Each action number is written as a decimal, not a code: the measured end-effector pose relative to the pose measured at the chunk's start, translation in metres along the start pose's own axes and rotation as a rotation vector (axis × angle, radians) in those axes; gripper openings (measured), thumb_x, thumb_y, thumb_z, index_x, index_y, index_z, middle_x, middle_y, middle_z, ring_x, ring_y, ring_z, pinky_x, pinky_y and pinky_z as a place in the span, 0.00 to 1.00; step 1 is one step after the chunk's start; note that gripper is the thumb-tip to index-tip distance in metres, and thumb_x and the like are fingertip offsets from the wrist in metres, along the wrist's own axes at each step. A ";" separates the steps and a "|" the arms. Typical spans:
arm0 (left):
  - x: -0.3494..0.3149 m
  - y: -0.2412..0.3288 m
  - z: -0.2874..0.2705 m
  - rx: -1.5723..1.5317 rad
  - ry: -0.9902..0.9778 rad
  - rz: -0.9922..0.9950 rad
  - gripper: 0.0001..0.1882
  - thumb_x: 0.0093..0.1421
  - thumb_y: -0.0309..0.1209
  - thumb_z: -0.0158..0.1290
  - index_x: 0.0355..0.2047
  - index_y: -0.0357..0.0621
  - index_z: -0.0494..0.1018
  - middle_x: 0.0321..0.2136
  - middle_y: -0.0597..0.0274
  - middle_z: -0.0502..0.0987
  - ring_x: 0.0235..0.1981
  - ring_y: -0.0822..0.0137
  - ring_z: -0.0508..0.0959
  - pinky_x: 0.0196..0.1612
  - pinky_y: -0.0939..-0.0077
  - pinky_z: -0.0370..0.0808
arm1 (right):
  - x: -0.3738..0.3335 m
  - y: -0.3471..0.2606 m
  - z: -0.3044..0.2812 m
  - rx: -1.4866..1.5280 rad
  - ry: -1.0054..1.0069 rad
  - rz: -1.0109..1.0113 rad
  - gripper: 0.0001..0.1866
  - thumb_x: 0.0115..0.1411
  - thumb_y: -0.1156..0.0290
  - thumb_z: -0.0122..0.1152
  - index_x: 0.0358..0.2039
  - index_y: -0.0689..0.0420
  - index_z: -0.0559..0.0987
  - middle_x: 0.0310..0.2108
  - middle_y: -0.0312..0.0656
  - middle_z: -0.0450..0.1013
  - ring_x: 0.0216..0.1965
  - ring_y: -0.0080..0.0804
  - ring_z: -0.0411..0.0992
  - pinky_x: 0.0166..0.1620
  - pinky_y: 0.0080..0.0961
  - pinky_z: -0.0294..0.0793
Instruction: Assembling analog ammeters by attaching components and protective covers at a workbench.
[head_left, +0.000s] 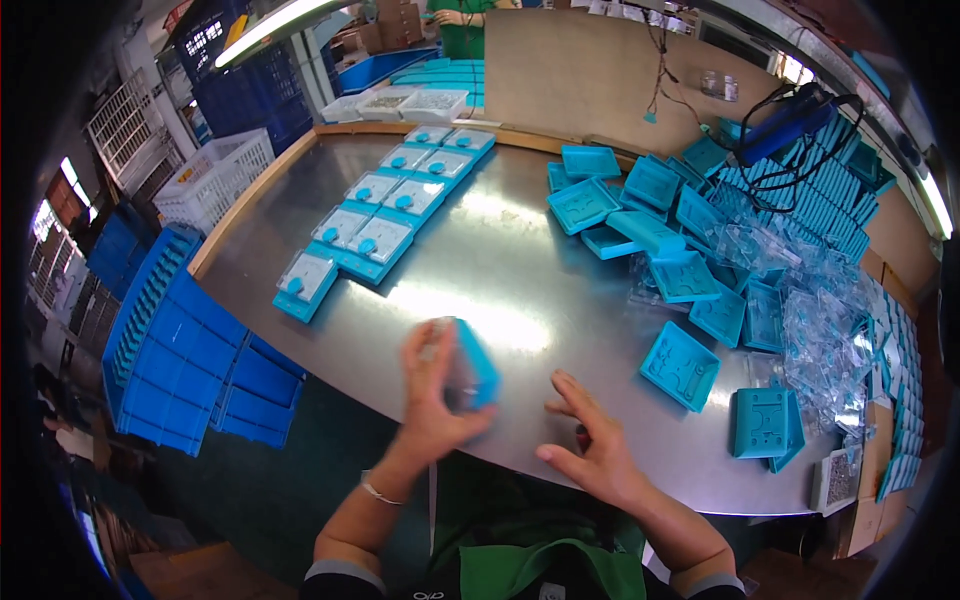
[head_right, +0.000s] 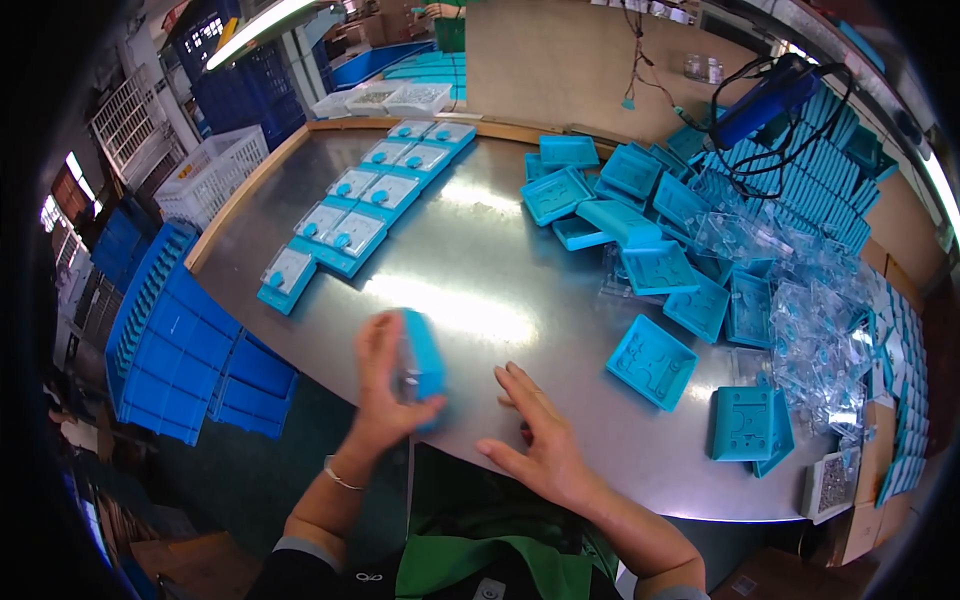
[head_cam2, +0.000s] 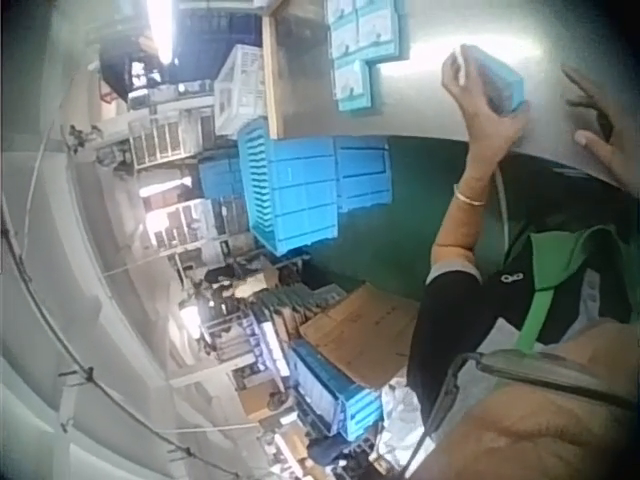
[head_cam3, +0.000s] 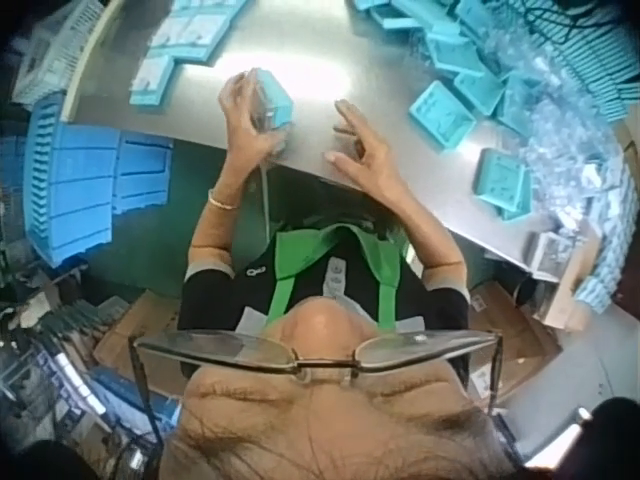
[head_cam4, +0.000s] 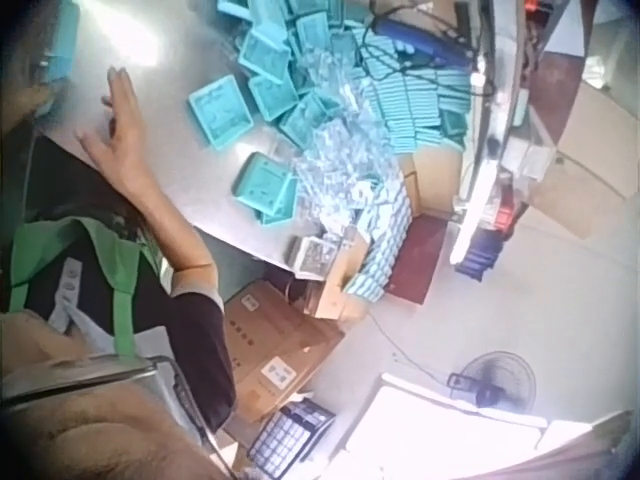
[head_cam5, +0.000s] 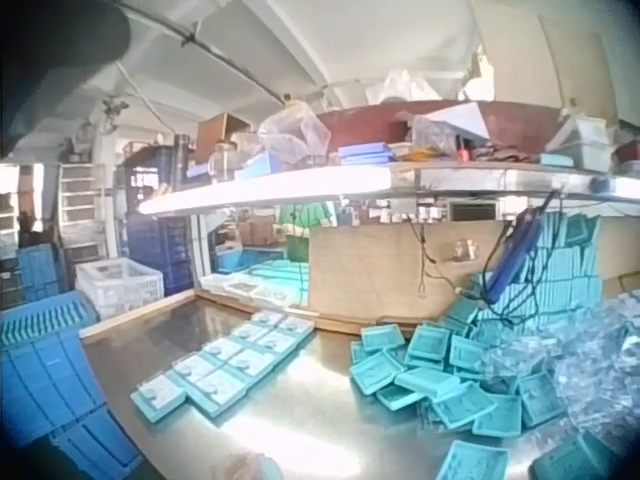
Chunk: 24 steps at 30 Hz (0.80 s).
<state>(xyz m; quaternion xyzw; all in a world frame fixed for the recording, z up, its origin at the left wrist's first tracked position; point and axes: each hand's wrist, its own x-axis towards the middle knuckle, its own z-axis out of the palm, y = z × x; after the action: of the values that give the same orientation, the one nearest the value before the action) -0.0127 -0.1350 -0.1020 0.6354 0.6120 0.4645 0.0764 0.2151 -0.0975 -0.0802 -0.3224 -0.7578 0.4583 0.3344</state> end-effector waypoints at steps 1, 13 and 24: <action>0.005 -0.014 -0.009 0.137 0.034 -0.034 0.49 0.37 0.33 0.64 0.61 0.41 0.55 0.57 0.45 0.54 0.59 0.47 0.57 0.59 0.60 0.59 | -0.006 0.002 -0.017 0.007 -0.038 0.066 0.33 0.53 0.69 0.63 0.59 0.56 0.63 0.51 0.50 0.67 0.43 0.36 0.72 0.39 0.28 0.73; 0.044 -0.257 -0.108 0.933 0.123 -0.022 0.37 0.39 0.28 0.57 0.54 0.37 0.63 0.55 0.47 0.63 0.56 0.46 0.62 0.60 0.57 0.55 | -0.115 0.018 -0.181 -0.270 0.448 0.253 0.09 0.57 0.73 0.57 0.39 0.58 0.77 0.23 0.37 0.71 0.23 0.18 0.64 0.28 0.19 0.65; 0.050 -0.139 -0.047 0.646 0.113 0.137 0.36 0.50 0.29 0.52 0.60 0.38 0.55 0.60 0.46 0.56 0.62 0.48 0.54 0.63 0.57 0.49 | -0.238 0.114 -0.476 -1.298 1.238 0.425 0.12 0.52 0.68 0.59 0.34 0.61 0.78 0.32 0.53 0.74 0.34 0.47 0.74 0.38 0.37 0.73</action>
<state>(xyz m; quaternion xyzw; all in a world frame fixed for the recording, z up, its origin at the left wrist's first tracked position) -0.1521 -0.0817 -0.1434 0.6397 0.6869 0.2849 -0.1944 0.7528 -0.0168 -0.0645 -0.7668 -0.4769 -0.2594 0.3425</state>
